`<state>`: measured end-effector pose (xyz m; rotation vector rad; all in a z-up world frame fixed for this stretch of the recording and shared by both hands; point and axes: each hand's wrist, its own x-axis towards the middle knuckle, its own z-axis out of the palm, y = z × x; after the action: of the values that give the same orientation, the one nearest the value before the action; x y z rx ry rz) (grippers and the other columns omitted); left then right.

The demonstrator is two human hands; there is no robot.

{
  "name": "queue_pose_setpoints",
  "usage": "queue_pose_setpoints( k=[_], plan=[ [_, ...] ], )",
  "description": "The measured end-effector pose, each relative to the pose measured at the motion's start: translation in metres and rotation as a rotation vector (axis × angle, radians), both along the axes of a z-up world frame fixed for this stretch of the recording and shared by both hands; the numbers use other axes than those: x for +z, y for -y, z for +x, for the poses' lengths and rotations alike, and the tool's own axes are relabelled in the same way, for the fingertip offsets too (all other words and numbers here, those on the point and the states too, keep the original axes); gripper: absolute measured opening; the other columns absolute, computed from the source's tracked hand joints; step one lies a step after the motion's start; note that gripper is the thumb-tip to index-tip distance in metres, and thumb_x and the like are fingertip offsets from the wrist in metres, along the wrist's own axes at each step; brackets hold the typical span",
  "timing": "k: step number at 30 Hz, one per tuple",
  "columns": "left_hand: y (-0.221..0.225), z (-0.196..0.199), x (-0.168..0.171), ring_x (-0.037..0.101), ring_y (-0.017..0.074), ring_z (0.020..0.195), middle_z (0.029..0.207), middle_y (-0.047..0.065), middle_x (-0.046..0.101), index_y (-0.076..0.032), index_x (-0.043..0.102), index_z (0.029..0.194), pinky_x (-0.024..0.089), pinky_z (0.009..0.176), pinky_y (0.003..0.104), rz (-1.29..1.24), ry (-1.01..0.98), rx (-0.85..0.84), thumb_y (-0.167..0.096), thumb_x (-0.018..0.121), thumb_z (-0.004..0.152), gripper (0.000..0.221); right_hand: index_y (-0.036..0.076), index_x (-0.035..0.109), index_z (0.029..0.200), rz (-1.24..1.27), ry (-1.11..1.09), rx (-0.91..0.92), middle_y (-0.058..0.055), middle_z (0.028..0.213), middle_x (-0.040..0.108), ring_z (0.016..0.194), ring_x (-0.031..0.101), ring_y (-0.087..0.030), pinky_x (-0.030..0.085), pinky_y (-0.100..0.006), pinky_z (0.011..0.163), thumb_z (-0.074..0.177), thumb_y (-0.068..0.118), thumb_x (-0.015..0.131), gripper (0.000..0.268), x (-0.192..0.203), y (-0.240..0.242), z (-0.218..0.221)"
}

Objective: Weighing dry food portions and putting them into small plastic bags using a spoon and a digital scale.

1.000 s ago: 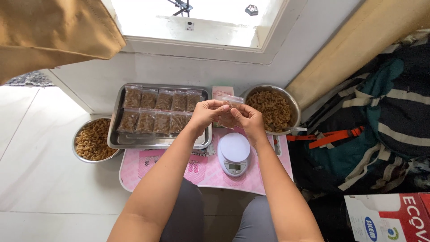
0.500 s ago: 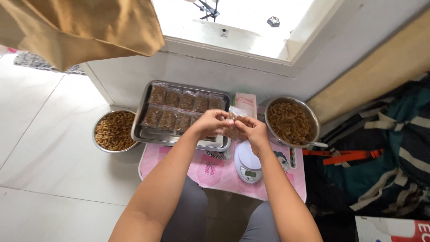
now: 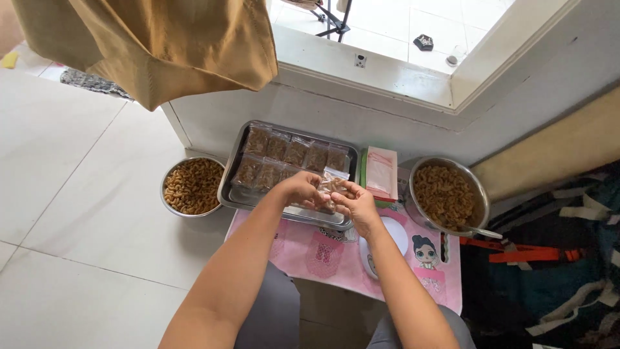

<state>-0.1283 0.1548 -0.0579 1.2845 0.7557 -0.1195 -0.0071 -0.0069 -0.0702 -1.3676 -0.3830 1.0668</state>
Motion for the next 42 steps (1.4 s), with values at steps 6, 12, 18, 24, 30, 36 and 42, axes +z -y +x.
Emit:
queue_pose_setpoints(
  k=[6,12,18,24,30,36,42],
  plan=[
    [-0.034,-0.046,0.026,0.075,0.0347,0.099,0.117,0.029,0.068,0.002,0.061,0.136,0.066,0.084,0.038,-0.098,0.035,0.482,-0.001,0.084,0.081,0.060,0.010,0.069,0.122,0.009,-0.030,-0.057,-0.004,0.097,0.075,0.082,0.075,-0.017,0.067,-0.033,0.074,0.085,0.007,0.085,0.040,-0.026,-0.085,-0.013],
    [-0.072,-0.045,-0.035,0.072,0.0321,0.107,0.110,0.021,0.070,0.000,0.066,0.129,0.067,0.092,0.041,-0.016,0.140,0.818,-0.012,0.076,0.095,0.037,0.005,0.062,0.124,-0.005,0.013,-0.001,-0.001,0.092,0.062,0.080,0.069,-0.016,0.065,-0.033,0.072,0.086,0.005,0.081,0.042,-0.054,-0.171,-0.010],
    [-0.074,-0.051,-0.028,0.066,0.0263,0.119,0.126,0.015,0.068,-0.007,0.065,0.135,0.062,0.098,0.041,0.210,0.068,0.935,-0.006,0.067,0.098,0.038,-0.002,0.037,0.156,-0.077,0.085,0.040,-0.027,0.139,0.050,0.123,0.059,-0.038,0.058,-0.050,0.096,0.093,-0.001,0.071,0.071,-0.076,-0.224,-0.013],
    [-0.073,-0.045,-0.017,0.067,0.0258,0.118,0.126,0.012,0.070,-0.009,0.068,0.133,0.062,0.095,0.045,0.356,-0.120,0.955,-0.014,0.064,0.100,0.033,0.013,0.067,0.134,-0.318,0.535,0.049,-0.008,0.114,0.073,0.100,0.075,-0.024,0.068,-0.037,0.074,0.080,0.017,0.092,0.060,-0.111,-0.251,0.003],
    [-0.072,-0.042,-0.015,0.066,0.0321,0.116,0.118,0.013,0.070,-0.007,0.068,0.127,0.059,0.094,0.054,0.528,-0.110,1.012,-0.010,0.060,0.100,0.028,0.003,0.068,0.126,-0.153,1.024,0.026,-0.015,0.112,0.069,0.109,0.068,-0.032,0.060,-0.048,0.091,0.103,0.016,0.064,0.027,-0.044,-0.218,-0.029],
    [-0.067,-0.043,-0.011,0.068,0.0277,0.112,0.111,0.011,0.072,-0.008,0.070,0.123,0.060,0.094,0.049,0.544,-0.139,1.036,-0.011,0.062,0.099,0.026,0.008,0.047,0.154,-0.178,1.369,0.521,-0.020,0.164,0.038,0.152,0.032,-0.042,0.022,-0.062,0.124,0.111,0.031,0.044,0.049,-0.073,-0.222,-0.039],
    [-0.069,-0.048,-0.019,0.069,0.0260,0.111,0.109,0.008,0.074,-0.012,0.073,0.120,0.057,0.094,0.045,0.551,-0.136,1.068,-0.012,0.062,0.099,0.024,0.017,0.021,0.166,-0.398,1.665,0.749,-0.011,0.170,0.027,0.156,0.024,-0.038,0.012,-0.064,0.125,0.112,0.038,0.033,0.059,-0.081,-0.223,-0.022]
  ],
)
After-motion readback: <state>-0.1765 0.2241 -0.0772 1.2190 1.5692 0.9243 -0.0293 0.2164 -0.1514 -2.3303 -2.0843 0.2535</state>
